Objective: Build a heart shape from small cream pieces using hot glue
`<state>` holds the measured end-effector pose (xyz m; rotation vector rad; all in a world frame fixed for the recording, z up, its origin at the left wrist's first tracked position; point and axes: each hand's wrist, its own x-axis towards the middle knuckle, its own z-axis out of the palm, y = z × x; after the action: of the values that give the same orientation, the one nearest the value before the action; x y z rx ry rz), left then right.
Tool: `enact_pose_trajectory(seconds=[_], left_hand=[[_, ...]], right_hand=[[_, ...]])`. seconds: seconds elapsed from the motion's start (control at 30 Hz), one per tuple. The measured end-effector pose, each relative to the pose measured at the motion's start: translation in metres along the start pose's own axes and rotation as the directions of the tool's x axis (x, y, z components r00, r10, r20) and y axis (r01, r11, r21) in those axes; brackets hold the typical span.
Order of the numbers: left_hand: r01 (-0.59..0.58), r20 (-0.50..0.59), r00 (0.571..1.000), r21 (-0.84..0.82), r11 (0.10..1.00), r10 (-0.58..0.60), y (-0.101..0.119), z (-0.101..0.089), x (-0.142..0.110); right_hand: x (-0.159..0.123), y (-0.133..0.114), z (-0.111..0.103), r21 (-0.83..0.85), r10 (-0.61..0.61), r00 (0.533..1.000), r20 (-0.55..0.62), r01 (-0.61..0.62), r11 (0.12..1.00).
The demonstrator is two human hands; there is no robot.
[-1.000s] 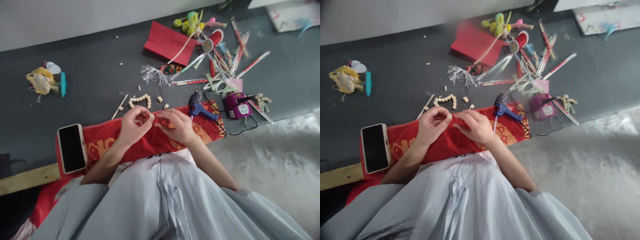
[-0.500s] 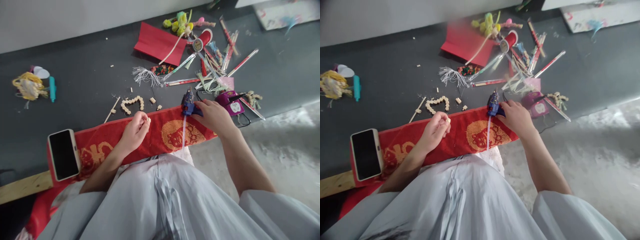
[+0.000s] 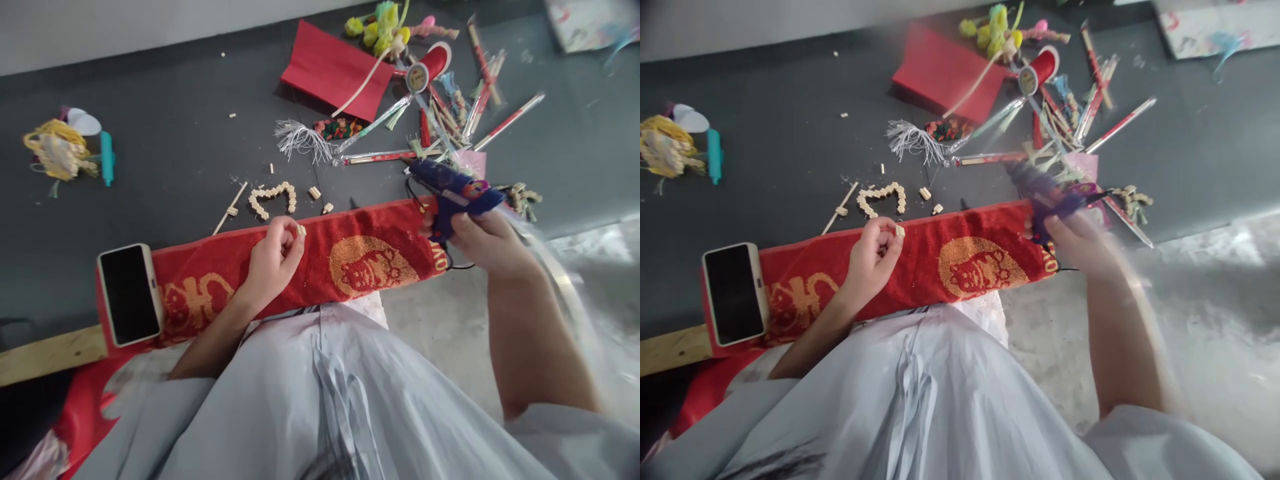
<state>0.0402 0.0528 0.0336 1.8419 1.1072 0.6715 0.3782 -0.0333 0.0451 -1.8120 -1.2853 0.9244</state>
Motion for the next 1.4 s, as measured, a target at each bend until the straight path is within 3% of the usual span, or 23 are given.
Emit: enact_pose_trajectory(seconds=[0.17, 0.3, 0.53, 0.73, 0.93, 1.1, 1.4], left_hand=[[-0.080, -0.039, 0.996, 0.051, 0.995, 0.082, 0.002, -0.001, -0.001], [-0.060, -0.075, 0.995, 0.108, 0.992, 0.069, 0.003, -0.002, -0.001], [0.051, -0.108, 0.994, 0.268, 0.962, -0.022, 0.016, -0.006, -0.003], [0.085, -0.070, 0.996, 0.377, 0.922, -0.063, 0.028, -0.012, -0.004], [0.006, -0.054, 0.998, 0.425, 0.905, 0.018, 0.025, -0.013, -0.007], [0.006, -0.045, 0.999, 0.437, 0.899, 0.016, 0.025, -0.013, -0.006], [-0.022, -0.072, 0.996, 0.420, 0.907, 0.057, 0.024, -0.015, -0.007]], right_hand=[[-0.005, -0.022, 0.003, 0.266, 0.027, 0.996, 0.089, -0.050, 0.963], [-0.012, -0.042, 0.015, 0.221, -0.002, 0.994, 0.111, -0.023, 0.975], [-0.016, -0.061, 0.042, 0.034, -0.230, 0.940, 0.253, 0.229, 0.973], [-0.014, -0.064, 0.054, -0.049, -0.235, 0.923, 0.305, 0.261, 0.964], [-0.014, -0.060, 0.054, -0.089, -0.211, 0.925, 0.317, 0.250, 0.964], [-0.013, -0.062, 0.052, -0.170, -0.173, 0.915, 0.365, 0.249, 0.954], [-0.016, -0.066, 0.054, -0.221, -0.215, 0.924, 0.316, 0.292, 0.931]])
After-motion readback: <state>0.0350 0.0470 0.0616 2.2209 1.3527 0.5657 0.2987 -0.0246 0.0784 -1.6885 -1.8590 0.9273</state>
